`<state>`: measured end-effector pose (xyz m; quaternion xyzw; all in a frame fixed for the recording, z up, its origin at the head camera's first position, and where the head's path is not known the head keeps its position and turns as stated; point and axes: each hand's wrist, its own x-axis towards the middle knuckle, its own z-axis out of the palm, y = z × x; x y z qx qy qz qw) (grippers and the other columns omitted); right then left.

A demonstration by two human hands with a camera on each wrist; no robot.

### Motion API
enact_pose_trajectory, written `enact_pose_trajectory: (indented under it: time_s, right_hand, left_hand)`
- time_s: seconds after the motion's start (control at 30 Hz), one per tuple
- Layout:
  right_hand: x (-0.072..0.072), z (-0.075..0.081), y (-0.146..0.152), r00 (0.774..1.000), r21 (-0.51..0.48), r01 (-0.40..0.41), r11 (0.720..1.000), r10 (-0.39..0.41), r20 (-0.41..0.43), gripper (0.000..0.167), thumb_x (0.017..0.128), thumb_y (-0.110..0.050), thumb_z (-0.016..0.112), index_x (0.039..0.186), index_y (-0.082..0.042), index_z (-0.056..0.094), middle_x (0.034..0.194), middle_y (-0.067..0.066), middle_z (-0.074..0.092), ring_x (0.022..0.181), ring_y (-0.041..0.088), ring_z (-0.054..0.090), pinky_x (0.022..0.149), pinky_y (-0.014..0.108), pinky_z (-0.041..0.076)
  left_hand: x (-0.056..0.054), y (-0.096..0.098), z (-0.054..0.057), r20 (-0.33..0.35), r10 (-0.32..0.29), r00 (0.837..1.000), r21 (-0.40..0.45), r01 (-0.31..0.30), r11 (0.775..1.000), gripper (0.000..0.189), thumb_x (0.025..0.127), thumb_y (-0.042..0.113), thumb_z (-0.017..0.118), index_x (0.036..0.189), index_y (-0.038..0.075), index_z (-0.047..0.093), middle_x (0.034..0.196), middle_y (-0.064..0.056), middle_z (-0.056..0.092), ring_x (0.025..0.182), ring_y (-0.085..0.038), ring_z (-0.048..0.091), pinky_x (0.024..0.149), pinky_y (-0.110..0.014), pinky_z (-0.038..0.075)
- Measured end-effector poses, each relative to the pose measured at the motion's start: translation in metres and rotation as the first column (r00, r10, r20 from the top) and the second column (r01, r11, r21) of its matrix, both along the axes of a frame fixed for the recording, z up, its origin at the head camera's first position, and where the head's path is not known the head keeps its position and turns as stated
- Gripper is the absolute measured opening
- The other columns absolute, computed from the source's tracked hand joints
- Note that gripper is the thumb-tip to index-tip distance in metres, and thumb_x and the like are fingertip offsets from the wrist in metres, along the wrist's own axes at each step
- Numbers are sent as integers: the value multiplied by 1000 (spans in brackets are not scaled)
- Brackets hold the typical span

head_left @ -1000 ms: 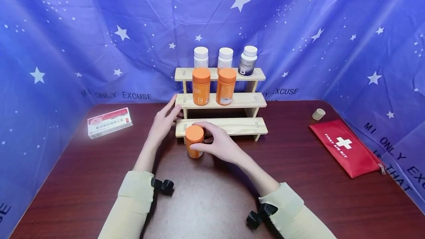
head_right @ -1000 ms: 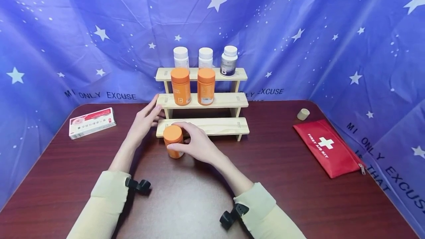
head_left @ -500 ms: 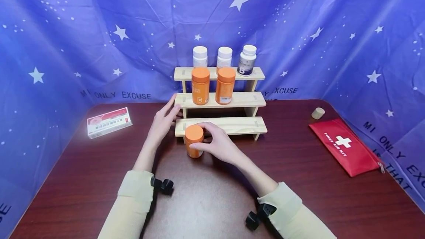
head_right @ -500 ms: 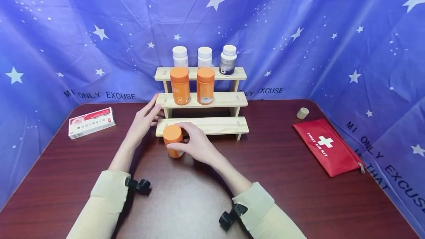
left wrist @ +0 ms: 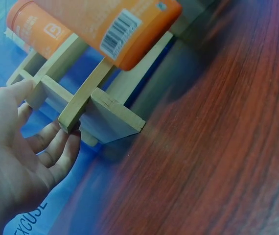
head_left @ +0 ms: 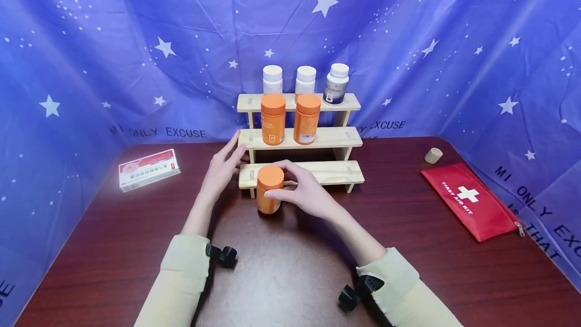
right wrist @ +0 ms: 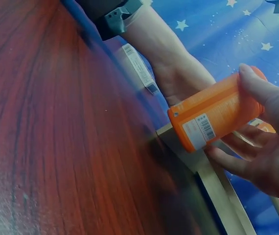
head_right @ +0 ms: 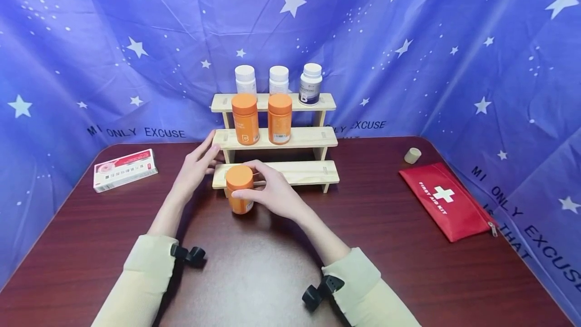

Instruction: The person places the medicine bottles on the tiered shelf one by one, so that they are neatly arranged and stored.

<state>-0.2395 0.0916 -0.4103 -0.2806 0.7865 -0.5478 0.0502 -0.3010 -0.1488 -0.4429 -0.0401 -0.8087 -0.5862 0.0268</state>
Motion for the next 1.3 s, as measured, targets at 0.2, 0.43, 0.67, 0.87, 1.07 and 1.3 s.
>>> enact_pose_trajectory:
  time_s: [0.2,0.43,0.67,0.87,1.07,1.3]
  right_hand:
    - [-1,0,14,999,-12,-17,1000,17,27,46,91,-11,79,133,-16,61,126,5,68,116,18,67,102,37,57]
    - [1,5,48,1000,35,10,999,-10,8,47,92,-14,79,134,-17,60,126,4,68,116,17,66,103,30,55]
    - [-5,26,86,999,114,33,993,-30,-34,48,92,-14,78,135,-14,58,126,6,68,114,16,66,98,26,55]
    - [-13,49,114,996,191,75,979,-63,-67,50,93,-15,76,139,-12,56,126,7,68,111,11,67,94,23,55]
    - [-21,67,132,992,199,94,975,-76,-97,49,94,-12,74,139,-10,55,118,5,70,105,11,67,89,22,56]
    - [-31,85,140,993,172,121,978,-121,-11,49,97,-15,72,142,-10,52,121,3,68,107,11,68,87,35,64]
  left_hand:
    - [0,2,2,26,-10,1000,22,9,1000,66,99,66,52,158,48,30,137,-16,66,108,-27,66,88,-35,60]
    - [2,-1,4,26,-14,1000,46,12,999,62,102,60,53,158,49,29,132,-18,68,111,-29,65,90,-38,59]
    - [3,-2,2,29,-6,1000,40,5,999,62,100,64,53,156,52,31,124,-20,71,108,-25,66,85,-29,59]
    - [2,0,1,5,-7,1000,44,6,999,69,98,66,54,160,43,32,119,-21,73,103,-22,67,83,-30,60]
    - [2,1,1,2,-7,1000,49,7,999,69,99,65,54,160,42,32,119,-20,73,101,-20,67,80,-27,60]
    - [3,0,2,1,-9,1000,49,9,999,69,100,64,53,160,41,31,119,-21,72,106,-25,68,79,-24,59]
